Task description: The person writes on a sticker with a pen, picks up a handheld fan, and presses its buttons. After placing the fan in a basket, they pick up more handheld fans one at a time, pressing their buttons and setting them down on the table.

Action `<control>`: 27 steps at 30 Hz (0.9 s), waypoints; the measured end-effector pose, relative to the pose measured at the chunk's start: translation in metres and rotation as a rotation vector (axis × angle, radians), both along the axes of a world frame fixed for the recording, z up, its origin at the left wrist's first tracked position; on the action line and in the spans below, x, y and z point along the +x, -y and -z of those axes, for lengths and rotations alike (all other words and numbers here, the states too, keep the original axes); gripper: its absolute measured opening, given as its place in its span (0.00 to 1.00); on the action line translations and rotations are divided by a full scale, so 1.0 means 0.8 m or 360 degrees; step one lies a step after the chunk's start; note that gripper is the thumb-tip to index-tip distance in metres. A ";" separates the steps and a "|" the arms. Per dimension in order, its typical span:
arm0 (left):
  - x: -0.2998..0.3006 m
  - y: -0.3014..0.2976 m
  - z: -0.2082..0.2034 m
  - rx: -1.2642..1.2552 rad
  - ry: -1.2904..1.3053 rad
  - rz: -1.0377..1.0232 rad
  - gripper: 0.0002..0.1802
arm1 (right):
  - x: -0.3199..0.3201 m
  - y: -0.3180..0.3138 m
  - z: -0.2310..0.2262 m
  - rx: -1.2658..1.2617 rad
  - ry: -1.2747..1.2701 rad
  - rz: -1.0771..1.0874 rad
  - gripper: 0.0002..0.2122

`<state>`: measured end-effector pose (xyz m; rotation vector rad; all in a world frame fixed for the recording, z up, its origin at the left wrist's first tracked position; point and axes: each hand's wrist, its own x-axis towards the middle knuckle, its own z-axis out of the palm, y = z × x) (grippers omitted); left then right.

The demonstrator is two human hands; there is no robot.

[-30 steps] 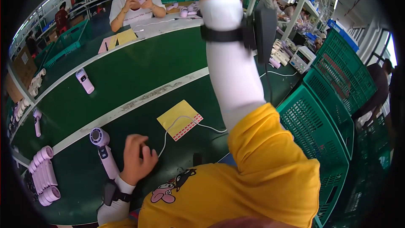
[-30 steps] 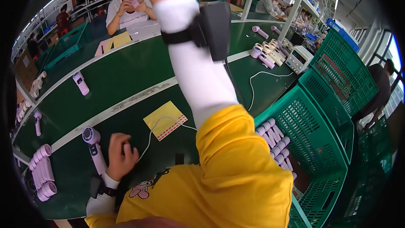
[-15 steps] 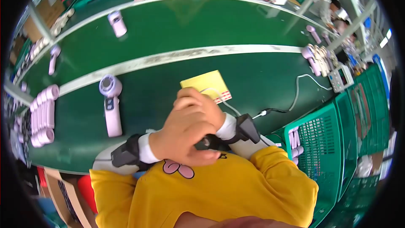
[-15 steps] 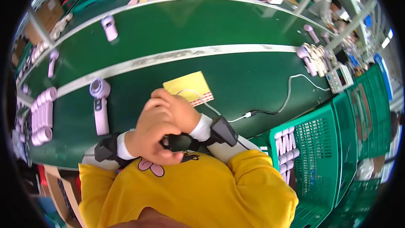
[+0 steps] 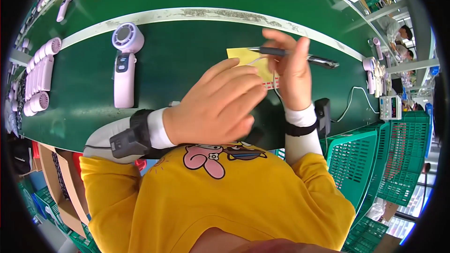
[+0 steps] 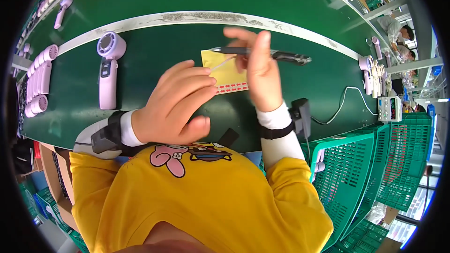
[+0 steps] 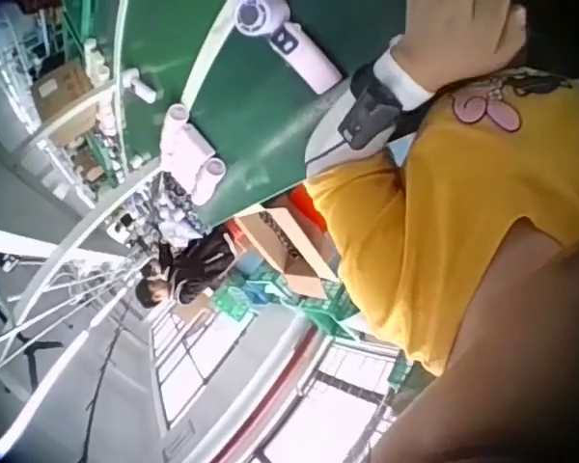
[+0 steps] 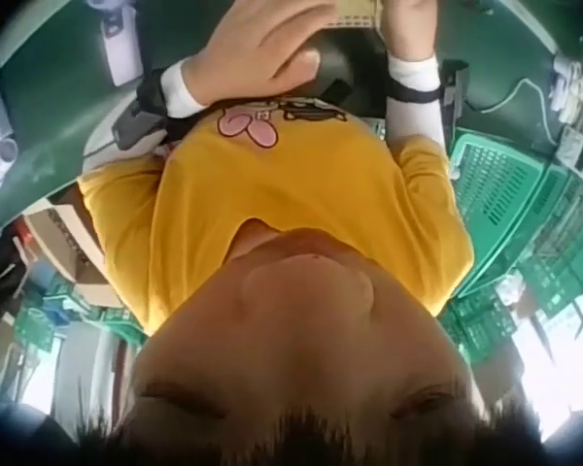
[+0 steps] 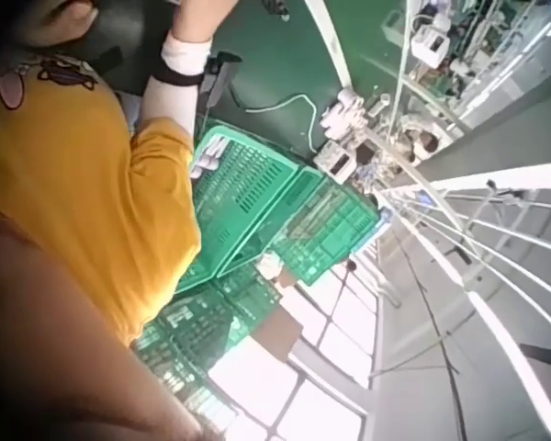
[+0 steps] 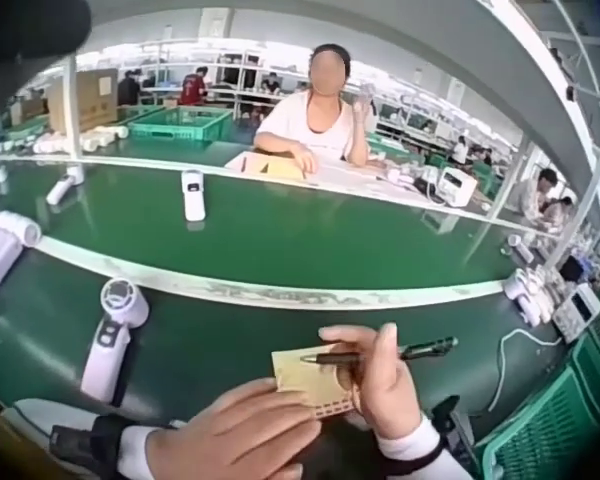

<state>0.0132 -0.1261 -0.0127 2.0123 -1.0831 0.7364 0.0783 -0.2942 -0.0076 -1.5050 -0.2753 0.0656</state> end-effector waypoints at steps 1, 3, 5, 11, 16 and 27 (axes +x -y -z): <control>0.005 -0.001 0.014 0.0149 -0.0149 0.0037 0.24 | 0.003 0.002 -0.009 -0.0023 -0.0015 0.0013 0.14; 0.008 0.001 0.037 0.0445 -0.0457 0.0103 0.23 | 0.006 0.003 -0.029 -0.0329 0.0047 0.0104 0.12; 0.007 0.001 0.046 0.0497 -0.0476 0.0117 0.23 | 0.015 0.007 -0.028 -0.0498 0.0053 0.0158 0.11; 0.008 -0.020 0.052 0.0765 -0.0604 0.0199 0.23 | 0.067 0.014 0.036 -0.0359 0.0029 0.0249 0.11; 0.023 -0.029 0.038 0.0386 -0.0602 -0.0121 0.19 | 0.068 -0.017 0.054 -0.0183 -0.0275 0.0164 0.10; 0.010 -0.006 0.070 0.0525 -0.0724 0.0480 0.20 | 0.057 -0.022 0.055 -0.0031 -0.0328 -0.0006 0.07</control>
